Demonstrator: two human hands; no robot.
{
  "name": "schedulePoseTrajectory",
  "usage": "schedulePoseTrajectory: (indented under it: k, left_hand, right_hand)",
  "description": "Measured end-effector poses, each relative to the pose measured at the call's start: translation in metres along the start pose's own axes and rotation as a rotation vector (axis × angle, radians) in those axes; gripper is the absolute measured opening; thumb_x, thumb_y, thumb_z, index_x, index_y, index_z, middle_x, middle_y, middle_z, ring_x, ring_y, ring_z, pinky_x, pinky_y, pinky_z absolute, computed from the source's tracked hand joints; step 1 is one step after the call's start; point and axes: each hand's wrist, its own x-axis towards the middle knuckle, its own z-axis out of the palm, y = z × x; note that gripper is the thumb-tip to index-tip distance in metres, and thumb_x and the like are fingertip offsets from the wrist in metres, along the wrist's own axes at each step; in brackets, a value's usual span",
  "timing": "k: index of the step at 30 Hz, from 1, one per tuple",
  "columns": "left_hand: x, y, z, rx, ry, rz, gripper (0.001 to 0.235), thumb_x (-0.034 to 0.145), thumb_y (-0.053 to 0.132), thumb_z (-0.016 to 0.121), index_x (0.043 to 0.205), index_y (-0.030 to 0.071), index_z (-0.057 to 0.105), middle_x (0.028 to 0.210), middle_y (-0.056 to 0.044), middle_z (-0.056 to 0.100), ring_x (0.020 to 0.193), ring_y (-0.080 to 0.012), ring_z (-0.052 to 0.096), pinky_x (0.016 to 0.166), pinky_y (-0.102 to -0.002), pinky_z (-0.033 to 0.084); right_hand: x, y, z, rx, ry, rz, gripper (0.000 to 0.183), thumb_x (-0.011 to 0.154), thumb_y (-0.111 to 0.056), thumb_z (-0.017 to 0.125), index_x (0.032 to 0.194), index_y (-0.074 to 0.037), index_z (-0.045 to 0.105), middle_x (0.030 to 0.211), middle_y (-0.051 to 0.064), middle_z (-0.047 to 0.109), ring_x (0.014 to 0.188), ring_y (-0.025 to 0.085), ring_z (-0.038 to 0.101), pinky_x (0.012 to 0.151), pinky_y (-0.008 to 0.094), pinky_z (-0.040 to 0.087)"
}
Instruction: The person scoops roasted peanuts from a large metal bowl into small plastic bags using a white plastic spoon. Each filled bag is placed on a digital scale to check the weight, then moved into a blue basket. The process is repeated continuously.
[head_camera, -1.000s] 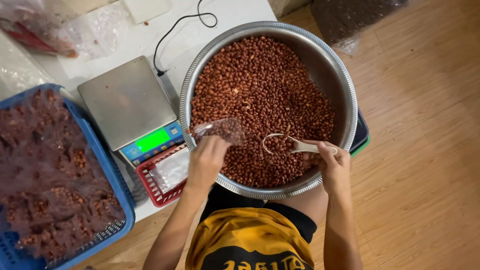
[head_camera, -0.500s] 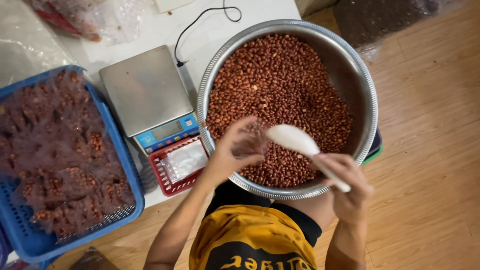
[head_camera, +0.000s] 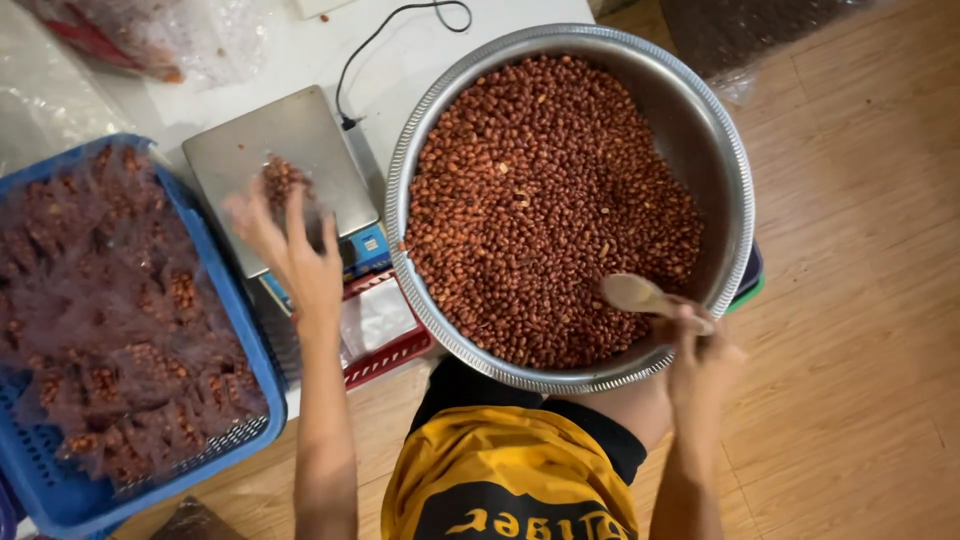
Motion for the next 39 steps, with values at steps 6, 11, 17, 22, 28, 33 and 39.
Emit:
schedulePoseTrajectory:
  k: [6, 11, 17, 22, 28, 33, 39]
  left_hand:
    - [-0.115, 0.011, -0.011, 0.219, -0.440, 0.148, 0.044, 0.072, 0.005, 0.076, 0.117, 0.007, 0.073, 0.116, -0.017, 0.069, 0.116, -0.0365, 0.065, 0.100, -0.048, 0.051]
    - [-0.088, 0.054, -0.027, 0.448, -1.206, -0.223, 0.010, 0.080, 0.003, 0.071, 0.082, 0.008, 0.079, 0.081, -0.012, 0.077, 0.083, -0.0346, 0.078, 0.069, -0.048, 0.063]
    - [-0.149, 0.028, -0.035, 0.181, -0.978, -0.123, 0.040, 0.080, -0.003, 0.068, 0.119, 0.006, 0.070, 0.127, -0.016, 0.069, 0.112, -0.0341, 0.071, 0.087, -0.046, 0.064]
    - [-0.100, 0.038, -0.066, -0.315, -0.552, -0.750, 0.014, 0.082, 0.013, 0.083, 0.092, 0.004, 0.079, 0.085, -0.016, 0.075, 0.084, -0.0267, 0.070, 0.075, -0.038, 0.058]
    - [-0.055, 0.118, -0.068, -0.550, -0.333, -0.403, 0.015, 0.076, 0.010, 0.088, 0.076, 0.009, 0.073, 0.074, -0.004, 0.067, 0.078, -0.0201, 0.067, 0.078, -0.026, 0.054]
    - [-0.055, 0.167, -0.033, -0.550, -0.296, 0.504, 0.029, 0.082, 0.001, 0.082, 0.106, 0.002, 0.066, 0.124, -0.021, 0.067, 0.120, -0.0401, 0.064, 0.092, -0.044, 0.062]
    - [-0.006, 0.171, -0.063, -0.782, -0.758, 0.269, 0.089, 0.090, 0.016, 0.083, 0.155, 0.006, 0.024, 0.136, -0.023, 0.065, 0.110, -0.0319, 0.076, 0.089, -0.032, 0.071]
  right_hand:
    - [-0.011, -0.023, 0.044, 0.298, -0.214, 0.217, 0.028, 0.105, -0.031, 0.059, 0.106, -0.015, 0.082, 0.085, 0.015, 0.078, 0.078, 0.021, 0.071, 0.080, 0.040, 0.055]
    - [-0.008, 0.000, 0.067, 1.039, -0.286, 0.580, 0.039, 0.104, -0.022, 0.056, 0.112, 0.013, 0.072, 0.071, 0.029, 0.070, 0.060, 0.033, 0.074, 0.061, 0.045, 0.063]
    - [0.001, -0.018, 0.046, 0.969, -0.248, 0.508, 0.037, 0.104, -0.019, 0.058, 0.110, 0.015, 0.072, 0.073, 0.029, 0.069, 0.064, 0.031, 0.074, 0.062, 0.044, 0.064]
    - [-0.003, -0.029, 0.031, 0.942, -0.241, 0.473, 0.035, 0.103, -0.018, 0.060, 0.108, 0.014, 0.073, 0.071, 0.028, 0.069, 0.063, 0.030, 0.073, 0.062, 0.043, 0.064]
    - [-0.011, -0.022, 0.028, 0.913, -0.234, 0.383, 0.034, 0.103, -0.019, 0.061, 0.101, 0.012, 0.074, 0.068, 0.023, 0.066, 0.061, 0.026, 0.068, 0.060, 0.040, 0.062]
    - [-0.011, -0.089, -0.001, 0.508, -0.285, 0.178, 0.030, 0.101, -0.023, 0.062, 0.098, -0.001, 0.083, 0.063, 0.018, 0.065, 0.061, 0.020, 0.057, 0.061, 0.038, 0.054]
    - [-0.021, -0.062, -0.006, 0.504, -0.480, -0.444, 0.039, 0.098, 0.010, 0.047, 0.129, -0.005, 0.066, 0.119, 0.019, 0.070, 0.096, 0.022, 0.073, 0.068, 0.023, 0.069]
